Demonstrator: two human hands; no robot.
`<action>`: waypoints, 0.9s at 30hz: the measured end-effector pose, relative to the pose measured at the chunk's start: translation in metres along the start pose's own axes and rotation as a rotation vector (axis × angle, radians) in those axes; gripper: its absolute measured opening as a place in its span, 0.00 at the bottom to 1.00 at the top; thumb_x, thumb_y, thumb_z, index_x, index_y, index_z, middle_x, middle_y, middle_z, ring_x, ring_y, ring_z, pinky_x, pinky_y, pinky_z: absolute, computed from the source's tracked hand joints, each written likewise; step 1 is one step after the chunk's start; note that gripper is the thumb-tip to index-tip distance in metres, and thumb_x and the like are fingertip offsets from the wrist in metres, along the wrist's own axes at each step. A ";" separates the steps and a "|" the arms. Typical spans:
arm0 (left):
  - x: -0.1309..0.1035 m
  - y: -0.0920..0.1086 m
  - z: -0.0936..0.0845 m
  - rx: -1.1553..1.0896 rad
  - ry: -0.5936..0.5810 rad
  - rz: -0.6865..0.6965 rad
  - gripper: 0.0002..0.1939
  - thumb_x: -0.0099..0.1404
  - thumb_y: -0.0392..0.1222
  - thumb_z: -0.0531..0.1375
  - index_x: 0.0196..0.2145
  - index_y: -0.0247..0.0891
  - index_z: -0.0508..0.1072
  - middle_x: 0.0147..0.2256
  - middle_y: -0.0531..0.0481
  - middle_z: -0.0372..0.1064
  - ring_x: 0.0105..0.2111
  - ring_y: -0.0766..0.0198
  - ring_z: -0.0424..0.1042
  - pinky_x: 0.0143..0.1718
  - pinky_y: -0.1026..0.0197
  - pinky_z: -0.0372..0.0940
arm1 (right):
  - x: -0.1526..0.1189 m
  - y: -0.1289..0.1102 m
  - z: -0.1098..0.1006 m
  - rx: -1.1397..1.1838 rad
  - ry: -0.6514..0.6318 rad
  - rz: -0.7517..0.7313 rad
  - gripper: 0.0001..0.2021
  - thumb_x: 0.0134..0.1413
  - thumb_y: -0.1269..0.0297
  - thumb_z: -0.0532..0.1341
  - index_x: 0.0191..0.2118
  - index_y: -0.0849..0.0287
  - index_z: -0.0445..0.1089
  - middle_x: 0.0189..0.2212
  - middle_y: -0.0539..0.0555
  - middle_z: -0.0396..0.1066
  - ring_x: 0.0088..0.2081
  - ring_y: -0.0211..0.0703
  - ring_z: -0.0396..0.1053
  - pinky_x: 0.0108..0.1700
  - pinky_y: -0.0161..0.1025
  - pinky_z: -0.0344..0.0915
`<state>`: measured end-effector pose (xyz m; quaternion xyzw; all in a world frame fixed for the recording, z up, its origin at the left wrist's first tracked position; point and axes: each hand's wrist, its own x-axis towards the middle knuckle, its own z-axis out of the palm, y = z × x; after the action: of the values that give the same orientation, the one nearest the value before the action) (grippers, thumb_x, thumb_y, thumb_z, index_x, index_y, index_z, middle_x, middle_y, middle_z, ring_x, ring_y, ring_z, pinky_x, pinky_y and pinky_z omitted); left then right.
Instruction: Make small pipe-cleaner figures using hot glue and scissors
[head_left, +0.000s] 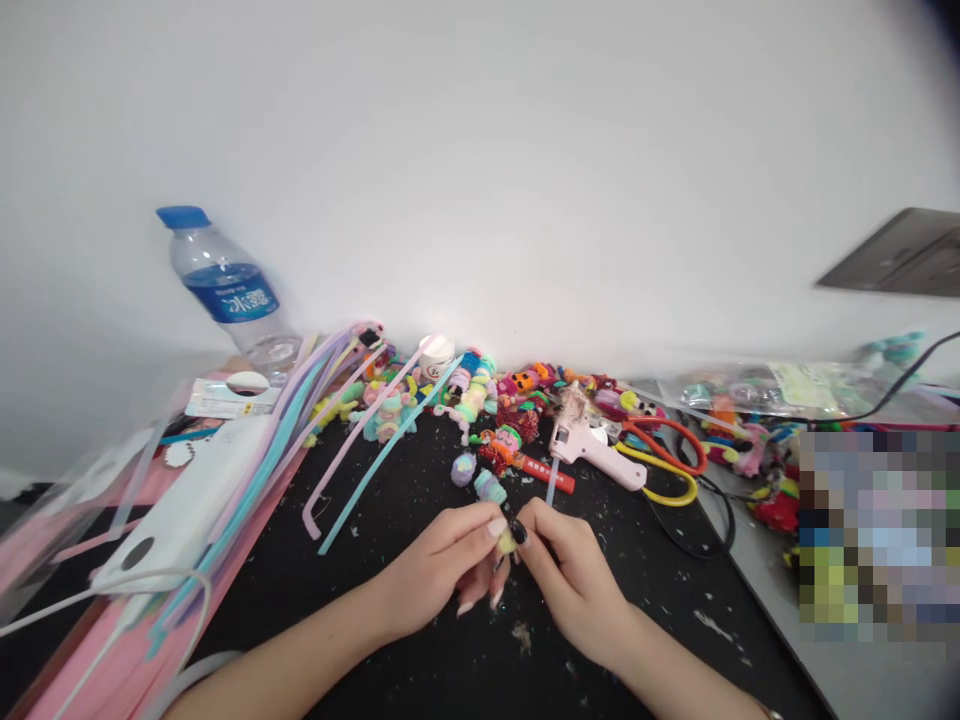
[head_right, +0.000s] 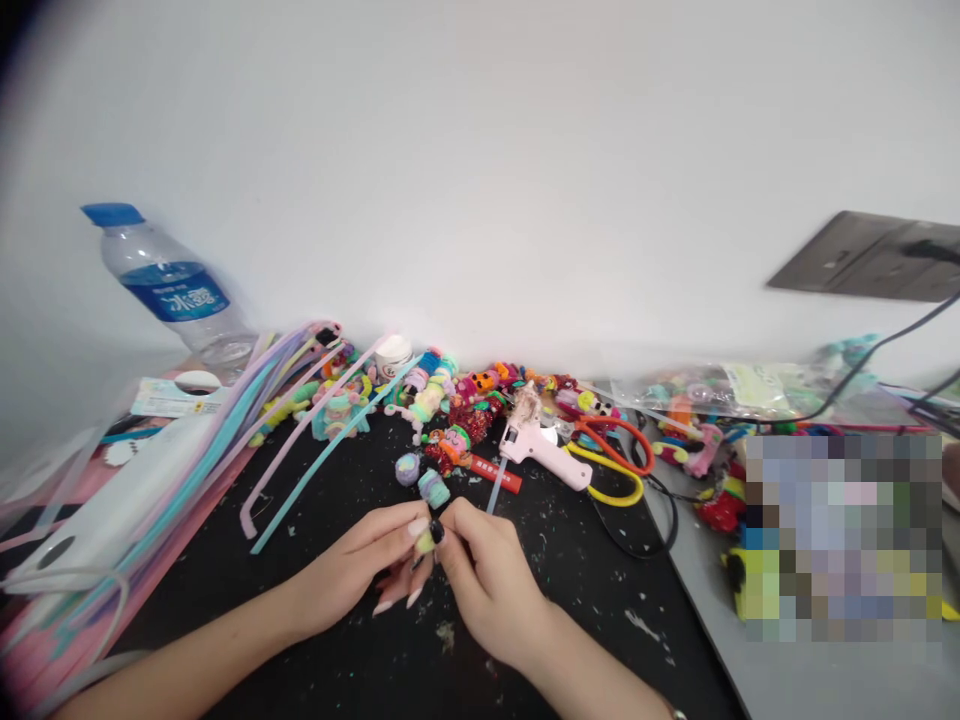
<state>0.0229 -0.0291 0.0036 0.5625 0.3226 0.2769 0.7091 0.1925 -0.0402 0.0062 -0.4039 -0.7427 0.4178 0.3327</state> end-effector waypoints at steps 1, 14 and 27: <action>0.000 0.001 0.000 0.040 0.018 0.032 0.17 0.68 0.48 0.44 0.28 0.35 0.61 0.20 0.55 0.62 0.14 0.74 0.54 0.18 0.67 0.49 | 0.000 0.000 0.001 -0.015 0.027 -0.003 0.12 0.62 0.68 0.47 0.27 0.58 0.56 0.21 0.47 0.60 0.24 0.35 0.59 0.28 0.32 0.54; -0.004 0.002 -0.005 0.759 0.148 0.349 0.12 0.67 0.35 0.47 0.28 0.37 0.65 0.23 0.56 0.60 0.23 0.69 0.59 0.28 0.67 0.56 | -0.001 -0.002 0.003 -0.116 0.056 -0.018 0.12 0.62 0.68 0.46 0.26 0.57 0.53 0.21 0.46 0.53 0.22 0.35 0.53 0.25 0.33 0.50; -0.005 0.000 -0.005 0.625 0.043 0.365 0.19 0.68 0.37 0.45 0.23 0.36 0.67 0.18 0.56 0.59 0.19 0.70 0.59 0.29 0.67 0.58 | 0.000 0.000 -0.002 0.020 -0.106 -0.047 0.11 0.63 0.66 0.46 0.29 0.57 0.57 0.26 0.51 0.65 0.29 0.40 0.63 0.32 0.35 0.57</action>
<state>0.0160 -0.0294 0.0039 0.7946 0.3008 0.2988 0.4345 0.1938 -0.0399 0.0073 -0.3602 -0.7644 0.4381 0.3066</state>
